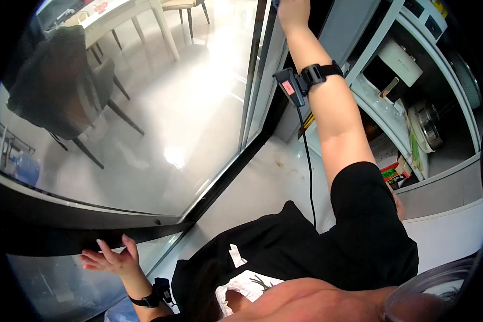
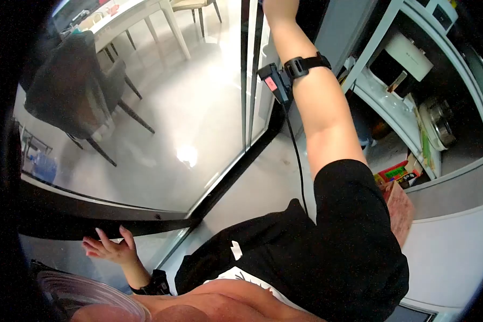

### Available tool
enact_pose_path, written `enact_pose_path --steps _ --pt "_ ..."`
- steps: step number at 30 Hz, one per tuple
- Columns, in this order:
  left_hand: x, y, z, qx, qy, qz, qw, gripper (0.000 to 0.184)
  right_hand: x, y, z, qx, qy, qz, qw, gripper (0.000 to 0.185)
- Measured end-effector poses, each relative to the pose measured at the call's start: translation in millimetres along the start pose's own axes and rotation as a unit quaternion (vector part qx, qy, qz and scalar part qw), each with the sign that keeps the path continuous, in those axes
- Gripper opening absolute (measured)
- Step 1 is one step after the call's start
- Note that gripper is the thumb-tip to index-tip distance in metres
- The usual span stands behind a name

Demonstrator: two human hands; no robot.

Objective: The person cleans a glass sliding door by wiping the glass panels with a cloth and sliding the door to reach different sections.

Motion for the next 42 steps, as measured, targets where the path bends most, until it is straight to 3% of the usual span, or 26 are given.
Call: enact_pose_path --steps 2,7,13,16,18,19,20,22,25,27,28,31,33,35,37,42 --pt "-2.6 -3.2 -0.1 -0.022 0.005 -0.014 1.0 0.059 -109.5 12.7 -39.3 0.0 0.129 -0.117 0.985 0.047" --pt "-4.0 -1.1 -0.6 -0.014 -0.02 -0.024 0.999 0.06 -135.5 98.2 -29.3 -0.007 0.034 -0.241 0.97 0.055" --pt "-2.9 3.9 0.8 0.002 -0.04 -0.015 0.999 0.06 -183.8 209.5 -39.2 0.035 0.015 -0.436 0.899 0.061" --pt "-3.2 3.8 0.8 0.005 -0.055 -0.018 0.998 0.062 -189.2 276.6 -47.8 0.077 -0.206 -0.627 0.748 0.069" --pt "-3.3 5.7 0.7 0.008 -0.059 -0.018 0.998 0.063 -185.3 317.7 -47.3 0.088 -0.16 -0.721 0.668 0.077" --pt "-2.9 5.7 -0.7 0.005 -0.06 -0.019 0.998 0.063 -218.7 353.4 -68.7 0.137 -0.243 -0.704 0.653 0.077" --pt "-2.8 5.6 -2.0 0.006 -0.057 -0.021 0.998 0.063 -216.8 365.0 -66.9 0.115 -0.216 -0.698 0.673 0.075" --pt "-2.5 5.2 -2.0 0.01 -0.052 -0.025 0.998 0.063 -248.9 381.2 -79.8 0.128 -0.263 -0.699 0.652 0.061" --pt "-3.2 4.7 -2.4 0.007 -0.039 -0.032 0.999 0.064 -163.1 294.2 -52.0 0.064 -0.241 -0.607 0.755 0.056" --pt "-2.3 5.2 -1.8 0.007 -0.038 -0.028 0.999 0.064 -161.7 245.0 -59.7 0.073 -0.328 -0.511 0.791 0.052" --pt "-2.3 6.2 -2.5 0.007 -0.037 -0.025 0.999 0.064 -121.7 206.1 -41.9 0.056 -0.282 -0.467 0.836 0.051" --pt "-4.3 4.3 -1.8 0.005 -0.038 -0.028 0.999 0.065 -67.8 119.4 -18.9 0.076 -0.104 -0.178 0.976 0.051" --pt "-4.0 4.1 -1.2 0.007 -0.039 -0.035 0.999 0.065 -35.8 80.4 -7.9 0.071 -0.004 -0.016 0.997 0.05" --pt "-5.1 6.8 -0.1 0.01 -0.047 -0.034 0.998 0.066 -18.8 63.9 -2.6 0.059 0.038 0.075 0.995 0.05" --pt "-2.1 8.7 1.0 0.018 -0.062 -0.036 0.997 0.068 -28.2 66.2 -7.4 0.062 0.034 0.074 0.995 0.05" --pt "-2.6 10.4 -0.6 0.01 -0.056 -0.042 0.998 0.066 -120.1 199.2 -31.0 0.085 0.039 -0.153 0.984 0.049"
Point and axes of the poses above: each hand's wrist, its own y-axis away from the middle knuckle, its own z-axis out of the back of the hand, x = y × z, the point moved 4 cm from there along -y, towards the middle knuckle, and after that the axes turned 15 degrees about y, right-handed, at the moved point
